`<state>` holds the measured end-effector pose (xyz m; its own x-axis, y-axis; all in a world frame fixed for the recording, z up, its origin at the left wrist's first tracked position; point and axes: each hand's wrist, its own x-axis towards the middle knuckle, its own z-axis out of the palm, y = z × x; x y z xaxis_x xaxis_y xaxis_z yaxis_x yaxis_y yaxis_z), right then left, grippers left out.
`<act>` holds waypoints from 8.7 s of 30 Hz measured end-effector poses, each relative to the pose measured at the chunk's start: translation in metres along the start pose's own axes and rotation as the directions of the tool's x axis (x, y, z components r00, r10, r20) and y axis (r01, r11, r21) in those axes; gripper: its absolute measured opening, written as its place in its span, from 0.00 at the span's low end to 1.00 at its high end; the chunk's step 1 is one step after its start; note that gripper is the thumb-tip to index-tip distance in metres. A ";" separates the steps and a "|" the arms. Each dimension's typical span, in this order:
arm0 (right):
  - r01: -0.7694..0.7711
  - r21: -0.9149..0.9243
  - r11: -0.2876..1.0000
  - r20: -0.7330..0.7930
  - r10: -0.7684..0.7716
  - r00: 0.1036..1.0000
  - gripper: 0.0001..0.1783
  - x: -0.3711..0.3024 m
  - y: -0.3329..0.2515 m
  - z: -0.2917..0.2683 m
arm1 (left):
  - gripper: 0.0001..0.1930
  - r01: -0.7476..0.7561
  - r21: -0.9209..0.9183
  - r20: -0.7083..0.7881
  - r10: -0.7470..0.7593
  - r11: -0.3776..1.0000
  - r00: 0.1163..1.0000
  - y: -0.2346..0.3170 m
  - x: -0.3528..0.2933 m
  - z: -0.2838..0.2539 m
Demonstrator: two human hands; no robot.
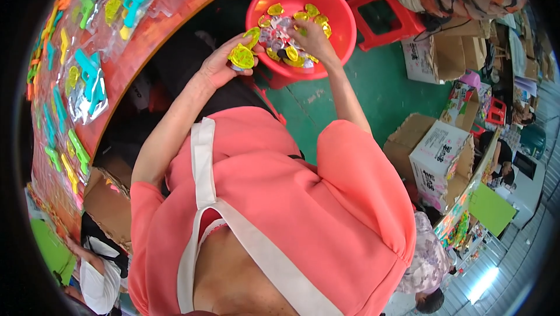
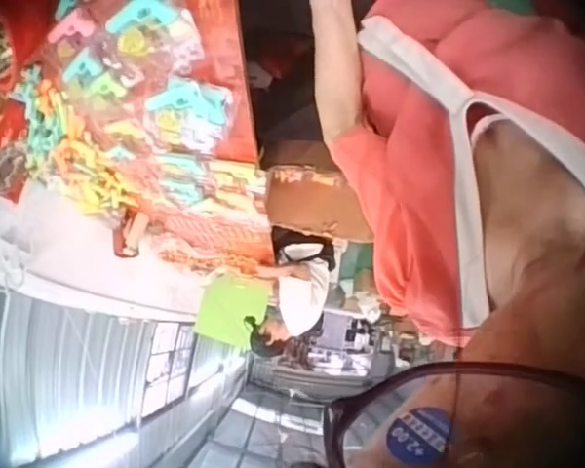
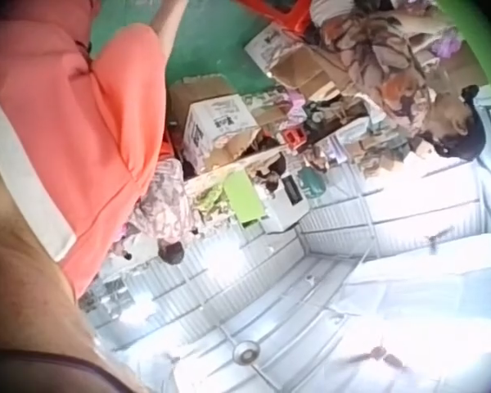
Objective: The recorder is assembling and packaging colorful plastic toy guns by placing components into plastic blister packs.
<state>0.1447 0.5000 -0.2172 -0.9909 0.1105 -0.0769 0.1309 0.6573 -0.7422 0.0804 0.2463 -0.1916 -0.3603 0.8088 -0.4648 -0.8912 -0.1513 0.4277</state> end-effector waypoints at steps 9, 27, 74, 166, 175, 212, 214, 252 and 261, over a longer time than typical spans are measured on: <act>-0.108 -0.387 0.916 -0.023 0.107 0.994 0.17 -0.031 0.104 0.068 | 0.17 0.010 -0.060 0.007 -0.010 0.998 1.000 0.012 -0.073 0.058; -0.044 0.616 0.787 -0.065 0.107 0.992 0.11 -0.019 -0.126 -0.030 | 0.13 -0.514 -0.151 -0.218 0.478 0.845 0.851 0.081 -0.275 0.016; 0.877 -0.209 -0.432 -0.232 -0.850 -0.474 0.10 0.418 -0.588 0.267 | 0.11 -0.853 -0.052 -0.693 0.596 0.519 0.405 0.142 -0.439 -0.110; 0.970 -0.149 0.190 0.232 -0.947 0.221 0.16 0.238 -0.598 0.387 | 0.14 -0.913 -0.217 -0.703 0.594 0.346 0.392 0.097 -0.451 -0.121; 0.939 -0.153 0.309 0.348 -0.872 0.343 0.19 0.230 -0.595 0.384 | 0.19 -0.924 -0.255 -0.675 0.632 0.286 0.381 0.092 -0.452 -0.123; 0.854 0.504 0.129 0.539 -0.819 -0.195 0.16 0.080 -0.684 0.414 | 0.13 -0.985 -0.083 -0.857 0.494 0.151 0.147 -0.015 -0.491 -0.146; 0.867 0.494 0.068 0.534 -0.811 -0.240 0.16 0.070 -0.695 0.440 | 0.13 -0.987 -0.086 -0.861 0.488 0.137 0.143 -0.016 -0.493 -0.151; 0.887 0.294 -0.356 0.495 -0.737 -0.460 0.12 0.088 -0.660 0.478 | 0.16 -0.993 0.048 -0.795 0.606 0.108 0.028 -0.003 -0.500 -0.204; 0.875 0.398 -0.274 0.499 -0.736 -0.457 0.12 0.086 -0.664 0.479 | 0.15 -0.994 0.050 -0.802 0.597 0.096 0.017 -0.009 -0.505 -0.187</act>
<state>-0.0425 -0.2837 -0.0496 0.3413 -0.9065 0.2487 -0.9158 -0.3803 -0.1295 0.2189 -0.2672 -0.1056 -0.7590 -0.5323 -0.3749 0.2868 -0.7903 0.5414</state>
